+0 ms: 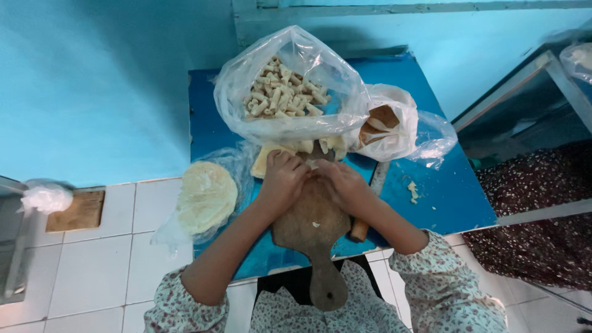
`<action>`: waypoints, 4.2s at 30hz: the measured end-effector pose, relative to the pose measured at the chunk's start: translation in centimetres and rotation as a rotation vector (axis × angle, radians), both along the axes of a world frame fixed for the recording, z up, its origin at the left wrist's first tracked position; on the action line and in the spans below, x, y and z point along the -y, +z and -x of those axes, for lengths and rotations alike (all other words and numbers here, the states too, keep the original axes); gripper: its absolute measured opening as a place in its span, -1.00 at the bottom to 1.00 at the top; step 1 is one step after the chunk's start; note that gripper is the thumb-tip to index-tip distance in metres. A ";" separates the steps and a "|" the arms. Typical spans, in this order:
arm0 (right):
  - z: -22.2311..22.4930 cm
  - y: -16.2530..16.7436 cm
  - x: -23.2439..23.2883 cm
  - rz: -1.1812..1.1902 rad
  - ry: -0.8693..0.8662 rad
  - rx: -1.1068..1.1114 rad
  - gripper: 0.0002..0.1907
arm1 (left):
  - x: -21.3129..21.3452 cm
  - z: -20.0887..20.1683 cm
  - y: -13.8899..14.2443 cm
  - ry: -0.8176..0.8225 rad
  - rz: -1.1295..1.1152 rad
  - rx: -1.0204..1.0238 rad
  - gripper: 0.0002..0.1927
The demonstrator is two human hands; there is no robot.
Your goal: The person tears pieces from flat dough sheets on a wooden board and drops the torn pieces into a plastic bag filled with similar rolled dough pieces. Cut dough squares and a knife rest on the board as the person continues tearing and adding pieces by hand.
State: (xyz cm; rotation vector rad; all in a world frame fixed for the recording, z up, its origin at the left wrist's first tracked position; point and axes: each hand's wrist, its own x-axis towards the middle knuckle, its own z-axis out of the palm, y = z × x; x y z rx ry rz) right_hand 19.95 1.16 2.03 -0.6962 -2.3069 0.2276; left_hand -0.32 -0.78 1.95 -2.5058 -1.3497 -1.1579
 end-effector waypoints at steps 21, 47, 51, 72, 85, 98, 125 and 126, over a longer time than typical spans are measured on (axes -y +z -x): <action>2.7 1.4 -0.8 -0.293 -0.137 0.445 -0.24 | -0.3 2.7 0.2 0.124 -0.070 0.300 -0.76; 0.9 0.5 -2.3 -0.096 -0.014 0.158 -0.42 | -0.5 1.8 -0.9 -0.037 0.068 0.275 -0.75; 0.6 0.3 -2.4 -0.172 -0.010 0.183 -0.42 | -0.4 1.9 -0.7 -0.035 0.094 0.281 -0.75; 2.0 0.1 -3.3 0.011 -0.100 0.055 -0.59 | -0.8 1.9 -1.7 0.042 0.085 0.276 -0.73; 0.0 -0.5 -2.3 1.041 0.339 -0.580 -0.32 | 0.7 2.1 0.9 -0.250 -0.043 0.154 -0.62; 0.1 -1.1 -1.6 0.765 0.237 -0.513 -0.35 | 0.7 2.5 -0.1 -0.144 -0.074 0.133 -0.59; -0.5 -1.5 -2.0 0.714 0.266 -0.618 -0.53 | -2.8 3.5 9.6 0.295 -0.518 -0.145 -0.64; -0.6 -1.5 -2.0 0.709 0.266 -0.615 -0.52 | -1.9 3.7 8.4 0.246 -0.510 -0.120 -0.66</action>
